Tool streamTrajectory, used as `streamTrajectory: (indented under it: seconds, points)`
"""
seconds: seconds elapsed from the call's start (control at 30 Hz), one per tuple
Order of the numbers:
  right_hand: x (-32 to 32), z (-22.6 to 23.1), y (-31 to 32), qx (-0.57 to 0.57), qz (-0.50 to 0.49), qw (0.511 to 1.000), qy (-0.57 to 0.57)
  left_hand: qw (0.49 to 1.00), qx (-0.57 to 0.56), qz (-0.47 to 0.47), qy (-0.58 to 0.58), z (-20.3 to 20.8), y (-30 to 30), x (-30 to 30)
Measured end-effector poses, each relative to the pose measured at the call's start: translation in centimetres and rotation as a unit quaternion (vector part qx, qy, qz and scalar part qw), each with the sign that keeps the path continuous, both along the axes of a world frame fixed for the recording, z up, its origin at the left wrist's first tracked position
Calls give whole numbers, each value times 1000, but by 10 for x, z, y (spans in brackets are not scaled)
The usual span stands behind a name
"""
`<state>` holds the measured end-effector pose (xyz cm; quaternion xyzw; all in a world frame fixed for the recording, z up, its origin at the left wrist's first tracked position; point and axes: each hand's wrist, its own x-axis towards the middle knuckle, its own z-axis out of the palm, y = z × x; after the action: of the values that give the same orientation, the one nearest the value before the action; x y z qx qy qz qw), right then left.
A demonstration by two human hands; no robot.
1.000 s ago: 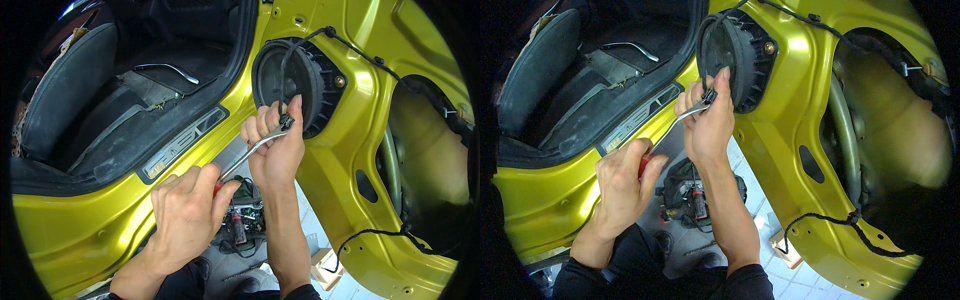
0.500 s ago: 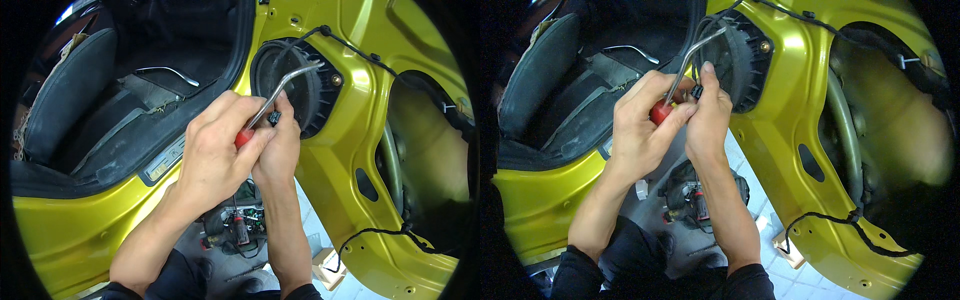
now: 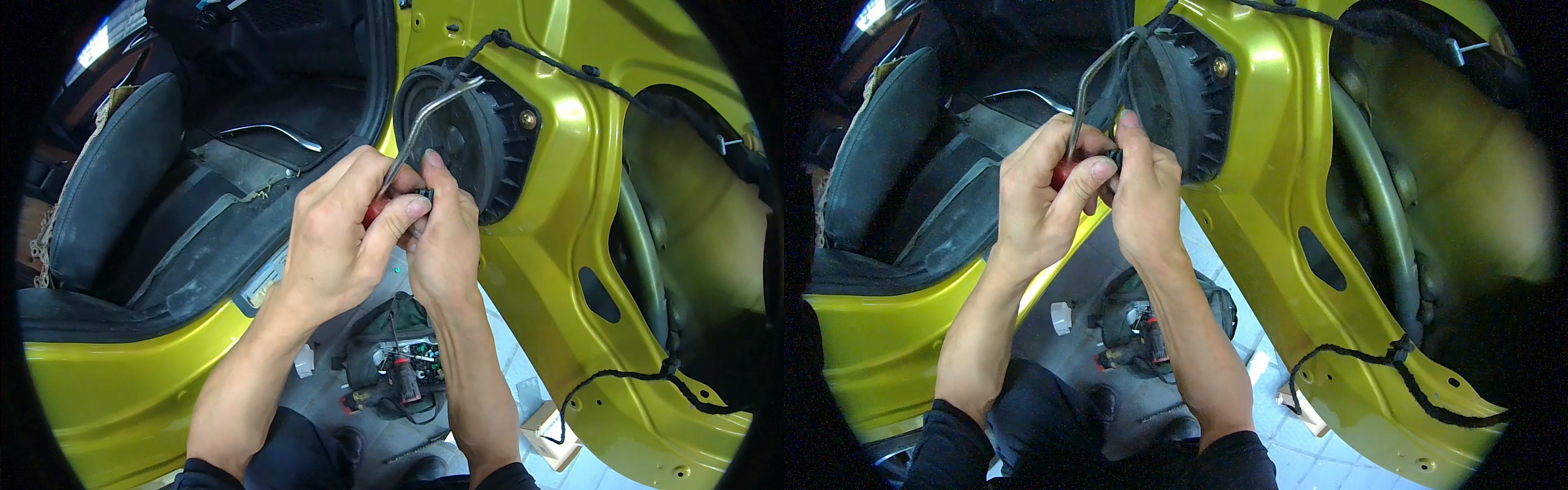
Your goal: The person installs a car speaker into the door panel of a yellow vehicle. They position the speaker, secure it with screws using a power drill, and connect the wiring harness to the speaker terminals.
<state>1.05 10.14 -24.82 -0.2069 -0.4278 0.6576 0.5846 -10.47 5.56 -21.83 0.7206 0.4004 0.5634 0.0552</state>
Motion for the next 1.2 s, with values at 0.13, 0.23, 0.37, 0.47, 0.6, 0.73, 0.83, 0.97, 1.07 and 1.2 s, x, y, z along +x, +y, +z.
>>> streamTrajectory:
  seconds: [0.13,0.23,0.37,0.47,0.6,0.73,0.83,0.97,1.07,1.2]
  points:
    - [-6,2,-3,-10,-29,999,13,1000,13,11,-25,-6,2,5]
    - [-8,3,-4,-1,-42,999,15,999,23,28,-31,-9,1,8]
    - [-7,4,-4,-6,-50,999,-6,998,10,27,-61,-11,0,12]
    - [-6,7,-6,-6,-38,999,2,996,-21,15,-86,-9,-1,13]
    - [-3,9,-12,-35,-36,999,5,972,-113,-68,-196,-2,-10,14]
    - [-5,6,-13,73,-60,995,-28,966,-119,-45,-226,-1,-28,16]
    - [-7,3,-11,122,-68,990,-27,965,-117,-11,-234,-1,-34,13]
    - [-10,1,-11,159,-87,983,-42,970,-132,46,-200,0,-33,9]
    - [-10,-2,-14,170,-113,978,-48,965,-144,54,-213,0,-29,10]
    - [-14,-8,-16,196,-176,963,-46,918,-228,-34,-324,-1,-25,7]
